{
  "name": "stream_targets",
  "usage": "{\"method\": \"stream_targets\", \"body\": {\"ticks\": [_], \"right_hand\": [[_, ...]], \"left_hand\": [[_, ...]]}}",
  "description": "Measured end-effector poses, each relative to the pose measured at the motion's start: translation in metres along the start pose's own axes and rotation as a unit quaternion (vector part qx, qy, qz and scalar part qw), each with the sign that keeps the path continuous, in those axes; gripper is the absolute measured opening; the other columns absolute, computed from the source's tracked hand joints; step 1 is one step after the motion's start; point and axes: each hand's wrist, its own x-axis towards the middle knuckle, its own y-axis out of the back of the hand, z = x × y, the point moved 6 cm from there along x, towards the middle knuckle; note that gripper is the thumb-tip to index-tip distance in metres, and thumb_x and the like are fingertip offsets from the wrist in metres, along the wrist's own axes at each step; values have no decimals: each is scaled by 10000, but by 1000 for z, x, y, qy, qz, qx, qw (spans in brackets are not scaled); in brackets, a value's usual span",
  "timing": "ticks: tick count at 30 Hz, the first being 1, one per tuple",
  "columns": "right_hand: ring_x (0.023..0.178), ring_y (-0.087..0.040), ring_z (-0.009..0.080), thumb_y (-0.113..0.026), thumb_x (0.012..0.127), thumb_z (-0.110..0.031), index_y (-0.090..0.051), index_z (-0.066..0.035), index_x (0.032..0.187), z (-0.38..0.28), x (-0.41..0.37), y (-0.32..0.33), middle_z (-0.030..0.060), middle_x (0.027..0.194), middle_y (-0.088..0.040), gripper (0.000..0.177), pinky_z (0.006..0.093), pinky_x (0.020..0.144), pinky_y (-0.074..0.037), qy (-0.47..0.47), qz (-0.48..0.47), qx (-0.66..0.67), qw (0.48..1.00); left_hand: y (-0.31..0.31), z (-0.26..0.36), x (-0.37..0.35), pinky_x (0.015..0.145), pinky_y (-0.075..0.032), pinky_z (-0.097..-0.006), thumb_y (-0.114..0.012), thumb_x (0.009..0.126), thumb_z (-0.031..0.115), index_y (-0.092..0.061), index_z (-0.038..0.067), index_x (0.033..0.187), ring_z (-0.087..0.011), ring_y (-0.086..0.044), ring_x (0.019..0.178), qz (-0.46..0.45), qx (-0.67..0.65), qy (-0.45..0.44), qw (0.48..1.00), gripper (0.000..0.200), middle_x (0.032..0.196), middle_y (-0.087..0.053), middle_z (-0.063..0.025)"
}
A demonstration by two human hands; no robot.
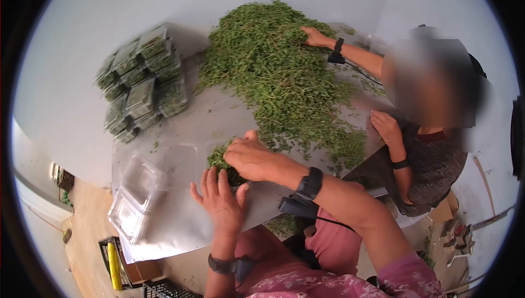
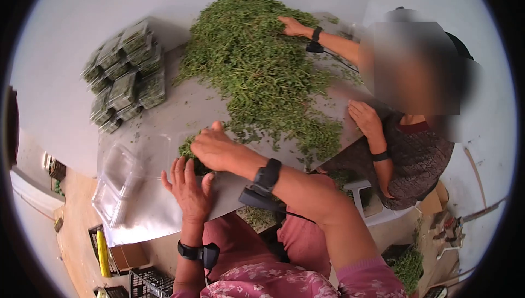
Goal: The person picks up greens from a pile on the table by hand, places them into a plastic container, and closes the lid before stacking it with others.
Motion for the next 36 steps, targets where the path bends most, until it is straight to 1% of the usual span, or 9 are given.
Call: {"method": "stream_targets", "body": {"ticks": [4, 5, 8, 15, 21, 24, 30, 33, 36], "right_hand": [[971, -614, 263, -597, 810, -78, -716, -55, 779, -5, 5, -7, 110, 839, -687, 126, 477, 896, -325, 2, -43, 2, 999], [905, -574, 216, -543, 860, -87, -674, -75, 764, -6, 5, -9, 62, 787, -644, 163, 425, 891, -311, -3, -55, -15, 998], [976, -591, 260, -596, 818, -90, -710, -65, 789, -3, 3, -7, 111, 848, -670, 120, 468, 885, -322, -4, -35, 18, 999], [971, -549, 255, -576, 807, -64, -652, -90, 850, 14, -23, 16, 80, 947, -577, 91, 432, 854, -320, -1, 158, 62, 986], [976, -540, 253, -611, 756, -21, -637, -92, 827, 37, -52, 26, 79, 935, -569, 104, 437, 856, -321, -14, 159, 67, 985], [1001, -531, 232, -560, 807, 11, -644, -63, 892, 48, -64, 28, 71, 960, -553, 140, 416, 897, -305, -50, 93, 57, 993], [997, -507, 246, -552, 801, 4, -640, -54, 883, 69, -84, 25, 75, 944, -544, 133, 418, 911, -303, -70, 110, 79, 988], [1002, -494, 255, -535, 813, 1, -636, -53, 904, 78, -88, 20, 92, 972, -535, 146, 419, 918, -300, -97, 41, 67, 992], [1035, -489, 265, -508, 837, -9, -629, -49, 933, 80, -95, 19, 113, 1012, -522, 160, 435, 943, -298, -105, 26, 73, 991]], "left_hand": [[4, 4, -1, 1135, -117, -547, -542, 914, 528, -520, 34, 1285, -336, -435, 1287, 18, -2, -20, 1000, 618, 1328, -501, -167], [5, 5, -1, 1134, -118, -547, -538, 915, 532, -525, 36, 1283, -337, -435, 1285, 17, -8, -31, 999, 617, 1329, -501, -166], [6, 12, 0, 1130, -125, -548, -534, 914, 540, -544, 48, 1271, -340, -435, 1282, -11, -11, -65, 998, 609, 1329, -501, -164], [-4, 17, 1, 1116, -146, -592, -584, 866, 523, -584, 62, 1199, -355, -423, 1274, -41, 0, -79, 996, 569, 1299, -507, -167], [-5, 18, 0, 1117, -150, -589, -599, 861, 475, -593, 51, 1170, -364, -431, 1263, -40, 8, -86, 995, 524, 1281, -508, -174], [-6, 19, 1, 1119, -148, -582, -594, 864, 479, -595, 50, 1163, -364, -433, 1263, -44, 10, -83, 996, 522, 1284, -508, -176], [-8, 19, 2, 1119, -148, -575, -549, 894, 519, -597, 48, 1155, -362, -437, 1268, -56, 20, -76, 995, 541, 1283, -513, -182], [-8, 19, 3, 1124, -151, -568, -547, 903, 514, -592, 49, 1158, -360, -436, 1272, -54, 29, -78, 995, 533, 1291, -510, -177], [-8, 21, 3, 1129, -156, -562, -560, 906, 499, -587, 52, 1167, -355, -433, 1277, -55, 29, -79, 995, 519, 1298, -507, -172]]}}
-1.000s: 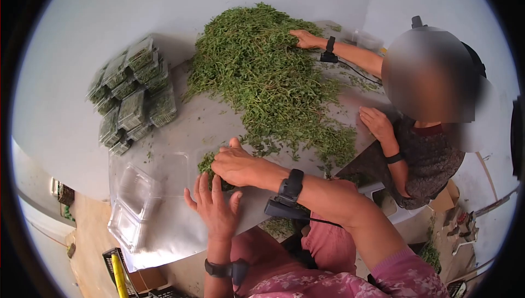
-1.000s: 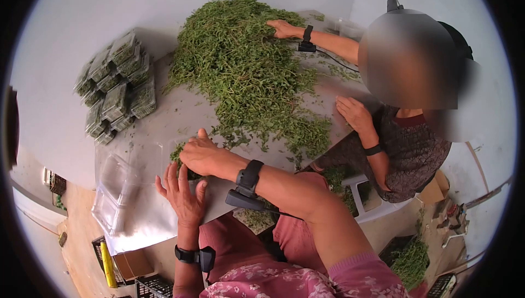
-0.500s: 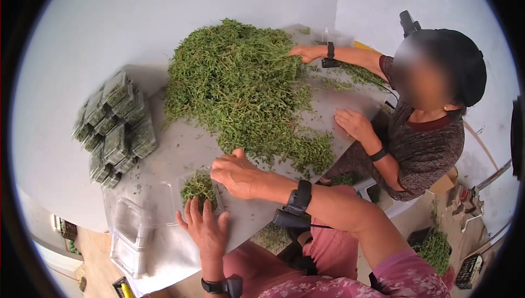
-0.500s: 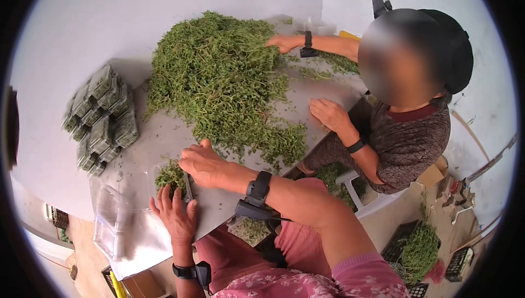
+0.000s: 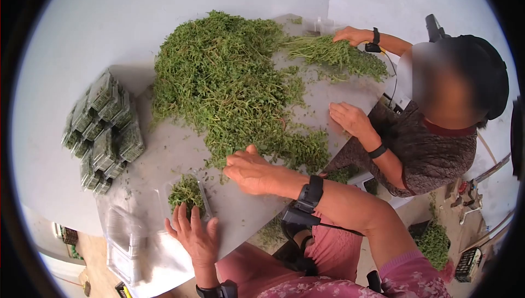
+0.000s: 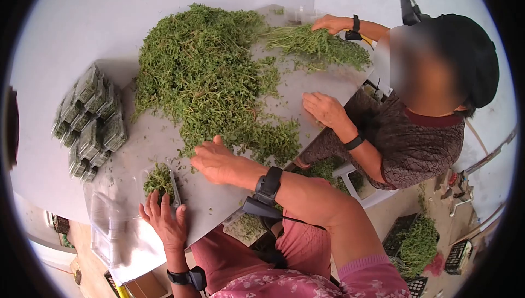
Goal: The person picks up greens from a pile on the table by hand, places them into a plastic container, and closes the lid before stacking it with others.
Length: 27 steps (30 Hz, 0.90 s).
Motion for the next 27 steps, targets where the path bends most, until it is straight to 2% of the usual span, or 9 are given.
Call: {"method": "stream_targets", "body": {"ticks": [6, 9, 12, 13, 15, 18, 22, 23, 27], "right_hand": [[1114, -483, 296, -484, 885, -55, -619, -36, 961, -1, 0, -17, 143, 1088, -531, 155, 492, 963, -324, -4, -48, 3, 999], [1070, -522, 307, -499, 888, -67, -620, -42, 933, 5, 2, -18, 142, 1061, -560, 130, 497, 914, -355, 10, -43, 14, 999], [1002, -558, 309, -528, 875, -67, -621, -64, 891, 17, 12, -13, 124, 995, -584, 94, 488, 873, -371, -8, -47, -6, 999], [960, -570, 306, -575, 850, -77, -614, -72, 851, 17, 16, 0, 104, 965, -596, 39, 467, 854, -373, -40, -66, -27, 997], [958, -567, 310, -587, 860, -102, -617, -64, 858, 34, 20, 15, 104, 959, -593, 49, 472, 865, -367, -84, -1, -19, 996], [973, -563, 328, -616, 879, -165, -626, -49, 917, 69, 26, 35, 120, 986, -592, 123, 514, 871, -358, -171, 78, -27, 982], [1012, -542, 341, -645, 907, -316, -629, -30, 981, 89, 28, 39, 144, 1016, -580, 295, 532, 875, -344, -244, 149, -103, 953], [1039, -525, 355, -655, 901, -401, -633, -9, 1033, 93, 31, 34, 174, 1042, -566, 414, 529, 884, -339, -263, 110, -107, 952], [1027, -530, 380, -675, 890, -367, -631, 4, 1062, 94, 44, 23, 206, 1056, -567, 411, 541, 893, -349, -267, 96, -132, 950]], "left_hand": [[-1, -5, -1, 1120, -153, -573, -637, 849, 469, -603, 62, 1164, -346, -434, 1269, 1, -7, 2, 1000, 516, 1287, -510, -157], [-2, -7, -1, 1120, -156, -573, -676, 812, 468, -613, 71, 1152, -338, -434, 1267, 4, -10, 8, 1000, 526, 1287, -514, -138], [-1, -6, 0, 1124, -155, -572, -685, 805, 456, -616, 74, 1150, -334, -438, 1264, 3, -16, 11, 1000, 519, 1286, -517, -139], [-1, -6, 0, 1125, -154, -572, -688, 803, 453, -617, 74, 1147, -333, -439, 1263, 2, -17, 14, 1000, 517, 1286, -518, -139], [0, -6, 0, 1127, -154, -571, -694, 798, 448, -619, 74, 1142, -332, -441, 1260, -1, -18, 19, 1000, 514, 1286, -520, -139], [3, -4, 1, 1131, -157, -543, -586, 888, 509, -600, 43, 1163, -347, -439, 1265, -3, -13, 9, 1000, 541, 1285, -517, -158], [3, -6, 1, 1129, -158, -546, -614, 873, 495, -601, 51, 1169, -344, -439, 1264, -6, -18, 12, 1000, 533, 1291, -517, -158], [3, -6, 1, 1128, -158, -547, -621, 869, 491, -602, 53, 1168, -343, -440, 1264, -6, -20, 13, 1000, 531, 1292, -517, -157], [3, -7, 0, 1123, -161, -551, -639, 856, 485, -605, 59, 1165, -342, -443, 1262, -1, -25, 10, 1000, 528, 1292, -520, -153]]}}
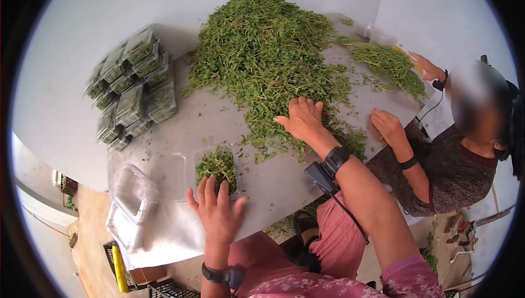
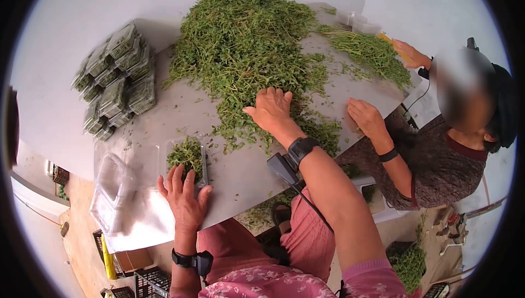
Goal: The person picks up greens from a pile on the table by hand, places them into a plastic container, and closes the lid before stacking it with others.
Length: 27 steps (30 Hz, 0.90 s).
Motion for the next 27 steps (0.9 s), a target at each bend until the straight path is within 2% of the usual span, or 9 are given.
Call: {"method": "stream_targets", "body": {"ticks": [5, 8, 11, 12, 15, 16, 22, 25, 27], "right_hand": [[904, -565, 418, -649, 879, -182, -640, -4, 1020, 14, 20, -22, 229, 1012, -578, 228, 593, 847, -380, -1, 17, -29, 999], [771, -582, 401, -594, 851, -92, -657, -19, 946, 22, 23, -19, 210, 877, -597, 136, 574, 767, -434, 15, -29, -11, 999], [668, -580, 370, -587, 830, -83, -678, -29, 874, 40, 23, -6, 182, 716, -584, 114, 502, 673, -480, -41, -69, 123, 989], [532, -513, 309, -606, 820, -111, -613, 9, 761, 40, 19, 9, 141, 588, -509, 134, 472, 550, -435, 4, -1, 171, 985], [519, -509, 264, -662, 813, -171, -606, 23, 753, 46, 4, 45, 131, 591, -523, 210, 459, 534, -409, 39, 84, 264, 960], [568, -570, 237, -694, 808, -212, -655, 34, 835, 48, 3, 50, 135, 646, -594, 250, 418, 536, -427, 41, 28, 238, 970], [504, -414, 151, -696, 837, -216, -603, 18, 744, 50, -28, 48, 90, 601, -557, 268, 391, 493, -361, 2, -179, 292, 940], [505, -488, 158, -709, 829, -226, -639, 11, 747, 70, -19, 44, 95, 595, -576, 260, 361, 499, -394, 1, -119, 87, 989], [451, -369, 203, -706, 819, -249, -494, 15, 616, 69, -20, 49, 117, 510, -404, 395, 401, 477, -347, 34, -42, 175, 983]], "left_hand": [[-1, 0, 0, 1120, -162, -552, -644, 850, 488, -605, 61, 1163, -341, -444, 1261, 3, 4, 0, 1000, 530, 1295, -520, -150], [-2, -1, -1, 1120, -163, -552, -644, 849, 488, -604, 61, 1163, -340, -444, 1261, 2, 7, -2, 1000, 531, 1297, -519, -150], [-1, -1, 0, 1120, -163, -552, -641, 852, 486, -603, 59, 1165, -339, -444, 1262, 7, 5, -6, 1000, 531, 1296, -519, -150], [-1, -1, -1, 1119, -164, -553, -640, 853, 486, -602, 58, 1166, -338, -444, 1262, 8, 4, -7, 1000, 532, 1295, -519, -150], [-1, -1, -1, 1119, -162, -552, -631, 858, 487, -598, 55, 1169, -337, -442, 1264, 9, 4, -4, 1000, 533, 1294, -519, -151], [-1, -1, -1, 1119, -162, -552, -629, 860, 488, -598, 56, 1169, -337, -441, 1265, 8, 3, -2, 1000, 533, 1294, -519, -151], [-1, -1, -1, 1118, -161, -552, -623, 864, 490, -599, 57, 1165, -331, -438, 1268, 9, 4, -1, 1000, 528, 1288, -519, -150], [-1, -1, -1, 1119, -161, -551, -625, 862, 489, -599, 58, 1164, -328, -439, 1267, 10, 8, 1, 1000, 527, 1288, -520, -148], [-2, -1, -1, 1120, -161, -549, -629, 860, 486, -600, 60, 1165, -328, -439, 1268, 9, 7, 2, 1000, 525, 1289, -520, -148]]}}
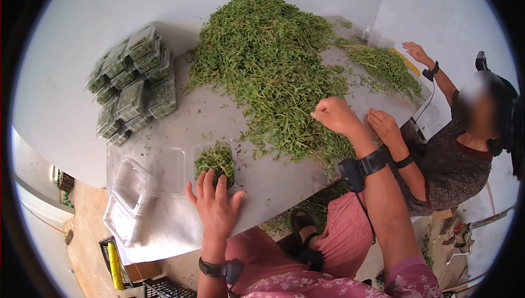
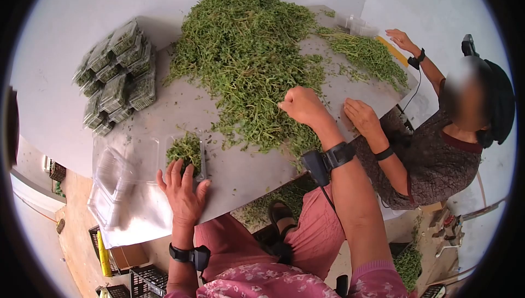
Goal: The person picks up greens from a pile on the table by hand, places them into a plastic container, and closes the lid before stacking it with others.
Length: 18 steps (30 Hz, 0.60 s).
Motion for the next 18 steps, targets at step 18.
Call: {"method": "stream_targets", "body": {"ticks": [18], "right_hand": [[628, -568, 180, -714, 800, -189, -637, 6, 866, -40, -15, -5, 82, 716, -623, 219, 359, 590, -465, 84, -105, 104, 985]], "left_hand": [[2, 1, -1, 1118, -175, -535, -649, 855, 460, -604, 54, 1166, -322, -450, 1253, 12, -6, -3, 1000, 514, 1280, -527, -141]]}}
